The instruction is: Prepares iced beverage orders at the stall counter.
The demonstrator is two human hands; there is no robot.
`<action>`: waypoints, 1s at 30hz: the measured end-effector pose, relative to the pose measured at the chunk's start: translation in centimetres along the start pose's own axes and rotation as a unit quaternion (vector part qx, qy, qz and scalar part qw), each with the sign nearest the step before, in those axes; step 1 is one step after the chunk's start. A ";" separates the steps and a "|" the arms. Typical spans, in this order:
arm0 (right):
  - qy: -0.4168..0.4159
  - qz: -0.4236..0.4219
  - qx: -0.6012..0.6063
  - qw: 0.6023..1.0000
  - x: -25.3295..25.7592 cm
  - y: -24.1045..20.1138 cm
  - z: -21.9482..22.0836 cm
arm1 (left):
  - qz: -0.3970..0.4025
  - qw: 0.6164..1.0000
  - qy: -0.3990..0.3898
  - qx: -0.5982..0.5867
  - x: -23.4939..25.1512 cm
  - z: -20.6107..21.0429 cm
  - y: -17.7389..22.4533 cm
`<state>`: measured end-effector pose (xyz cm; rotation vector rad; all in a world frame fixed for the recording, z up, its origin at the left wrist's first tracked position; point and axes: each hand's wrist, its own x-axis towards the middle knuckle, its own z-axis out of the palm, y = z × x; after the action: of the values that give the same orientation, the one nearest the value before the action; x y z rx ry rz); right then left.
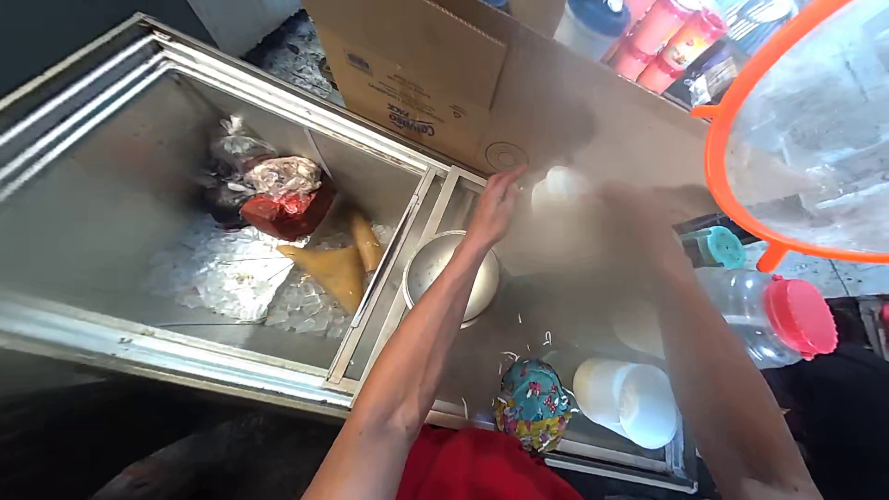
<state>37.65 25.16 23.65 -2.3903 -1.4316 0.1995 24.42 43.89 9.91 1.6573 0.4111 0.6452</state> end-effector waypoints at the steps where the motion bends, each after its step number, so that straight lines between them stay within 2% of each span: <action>1: -0.007 -0.007 -0.015 1.000 0.0 -0.1 0.2 | -0.002 1.000 0.001 -0.005 0.1 0.0 0.0; 7: -0.084 0.012 -0.087 0.993 2.2 0.7 2.2 | -0.030 1.000 -0.008 0.002 0.3 -0.1 0.3; 10: -0.091 0.002 -0.061 0.994 2.6 1.3 2.1 | -0.045 0.999 -0.008 -0.009 0.2 0.1 0.3; 12: -0.093 -0.007 -0.023 0.995 2.6 1.6 1.9 | -0.062 0.996 0.043 -0.038 -0.6 0.5 0.1; 13: -0.095 -0.002 0.008 0.995 2.5 1.7 1.4 | -0.071 0.991 0.096 -0.063 -1.3 1.0 0.1; 15: -0.048 0.033 0.071 0.996 1.4 2.4 0.3 | -0.091 0.975 0.180 -0.095 -2.7 2.0 0.5; 17: 0.095 0.073 0.091 0.989 -0.6 4.2 1.2 | -0.151 0.972 0.141 -0.113 -3.7 2.8 0.4; 19: 0.177 0.099 0.124 0.971 -2.6 5.7 2.9 | -0.175 0.975 0.041 -0.132 -2.9 3.0 -0.2; 20: 0.148 0.122 0.181 0.965 -3.7 5.5 2.9 | -0.167 0.977 -0.003 -0.130 -2.2 3.1 -0.3; 22: 0.045 0.223 0.313 0.922 -6.1 3.4 1.1 | -0.144 0.982 -0.039 -0.117 -0.5 3.4 -0.2; 25: 0.024 0.246 0.419 0.874 -10.1 2.5 -0.1 | -0.139 0.975 -0.089 -0.149 1.5 3.3 0.1; 26: 0.032 0.237 0.435 0.868 -11.5 2.9 -0.3 | -0.147 0.971 -0.098 -0.160 1.8 3.5 0.5; 28: 0.092 0.207 0.399 0.888 -14.6 5.9 1.9 | -0.146 0.963 -0.105 -0.198 1.5 3.9 1.2; 30: 0.109 0.242 0.350 0.898 -19.2 7.2 1.3 | -0.132 0.957 -0.122 -0.228 1.3 4.3 1.6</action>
<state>34.01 5.52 18.71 -2.0085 -0.5006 0.4623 28.03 41.01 11.27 1.1946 0.2711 0.2988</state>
